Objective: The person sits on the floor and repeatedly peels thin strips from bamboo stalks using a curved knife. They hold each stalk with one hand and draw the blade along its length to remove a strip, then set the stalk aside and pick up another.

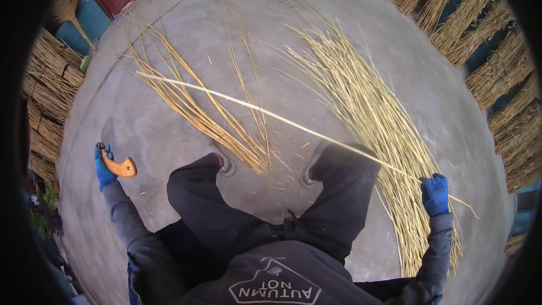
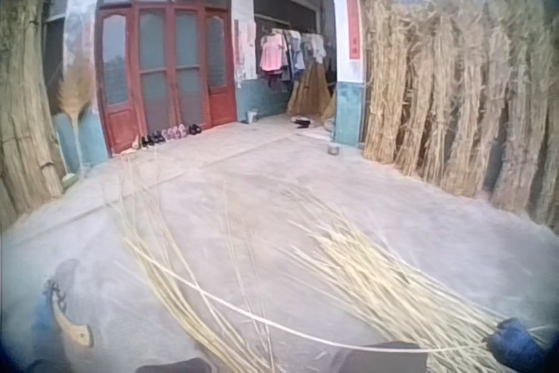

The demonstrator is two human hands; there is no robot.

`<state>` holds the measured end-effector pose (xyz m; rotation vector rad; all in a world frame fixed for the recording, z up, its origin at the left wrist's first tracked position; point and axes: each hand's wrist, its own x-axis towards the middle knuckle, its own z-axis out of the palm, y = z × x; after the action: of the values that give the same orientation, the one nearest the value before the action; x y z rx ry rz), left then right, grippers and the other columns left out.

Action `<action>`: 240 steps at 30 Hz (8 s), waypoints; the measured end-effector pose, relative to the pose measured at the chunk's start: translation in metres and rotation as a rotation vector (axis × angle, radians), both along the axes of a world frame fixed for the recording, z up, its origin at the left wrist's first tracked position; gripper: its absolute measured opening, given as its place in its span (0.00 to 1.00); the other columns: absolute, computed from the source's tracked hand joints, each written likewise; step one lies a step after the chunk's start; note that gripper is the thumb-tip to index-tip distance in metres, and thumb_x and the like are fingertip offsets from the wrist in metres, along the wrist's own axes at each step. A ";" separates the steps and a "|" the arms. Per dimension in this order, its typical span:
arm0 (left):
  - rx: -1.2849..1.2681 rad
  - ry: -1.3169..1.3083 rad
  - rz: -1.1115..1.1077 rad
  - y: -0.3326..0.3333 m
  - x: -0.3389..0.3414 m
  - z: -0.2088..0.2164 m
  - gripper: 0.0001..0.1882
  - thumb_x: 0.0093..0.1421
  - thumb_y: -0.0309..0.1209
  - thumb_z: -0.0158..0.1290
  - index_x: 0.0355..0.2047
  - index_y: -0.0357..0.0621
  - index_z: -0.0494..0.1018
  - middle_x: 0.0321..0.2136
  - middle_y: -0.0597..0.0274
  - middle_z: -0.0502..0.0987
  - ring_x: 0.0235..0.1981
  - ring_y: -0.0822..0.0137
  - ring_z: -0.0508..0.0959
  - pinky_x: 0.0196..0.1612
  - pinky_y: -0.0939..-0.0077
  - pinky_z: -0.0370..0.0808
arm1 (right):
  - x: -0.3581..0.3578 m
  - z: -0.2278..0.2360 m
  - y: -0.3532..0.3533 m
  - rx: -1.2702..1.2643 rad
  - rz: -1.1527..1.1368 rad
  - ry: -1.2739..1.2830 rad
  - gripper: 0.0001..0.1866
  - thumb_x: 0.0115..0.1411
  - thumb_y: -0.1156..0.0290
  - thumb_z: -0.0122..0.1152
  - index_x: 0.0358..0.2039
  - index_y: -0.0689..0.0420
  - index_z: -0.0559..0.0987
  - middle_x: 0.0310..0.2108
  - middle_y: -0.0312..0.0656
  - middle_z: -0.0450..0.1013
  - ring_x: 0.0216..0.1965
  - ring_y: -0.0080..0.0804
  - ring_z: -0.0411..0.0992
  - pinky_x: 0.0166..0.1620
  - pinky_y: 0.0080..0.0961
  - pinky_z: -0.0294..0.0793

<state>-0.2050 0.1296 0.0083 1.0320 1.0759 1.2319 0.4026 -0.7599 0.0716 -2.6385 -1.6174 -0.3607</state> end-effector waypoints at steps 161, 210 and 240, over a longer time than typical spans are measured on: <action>0.149 -0.075 -0.407 -0.240 0.252 0.084 0.23 0.69 0.43 0.54 0.55 0.37 0.76 0.38 0.60 0.80 0.32 0.70 0.80 0.30 0.77 0.78 | -0.178 -0.021 0.306 0.347 0.556 0.438 0.08 0.59 0.65 0.68 0.37 0.54 0.81 0.20 0.39 0.70 0.23 0.39 0.69 0.29 0.37 0.68; -0.100 -0.082 -0.326 -0.179 0.234 -0.026 0.25 0.69 0.46 0.55 0.60 0.43 0.74 0.44 0.65 0.79 0.43 0.69 0.80 0.37 0.72 0.79 | -0.105 -0.005 0.269 0.211 0.503 0.325 0.05 0.59 0.74 0.63 0.35 0.55 0.77 0.23 0.36 0.72 0.26 0.33 0.72 0.36 0.32 0.70; -0.178 0.140 -0.705 -0.273 0.324 -0.021 0.22 0.70 0.43 0.54 0.54 0.38 0.76 0.43 0.61 0.79 0.39 0.68 0.81 0.30 0.77 0.80 | -0.001 -0.118 -0.040 -0.153 -0.361 0.045 0.03 0.59 0.69 0.59 0.32 0.51 0.74 0.22 0.45 0.71 0.29 0.49 0.71 0.37 0.45 0.65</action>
<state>0.1195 -0.1436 -0.0124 1.2250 0.7969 0.4943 0.4016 -0.7998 -0.0466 -3.0307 -1.1956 -0.1880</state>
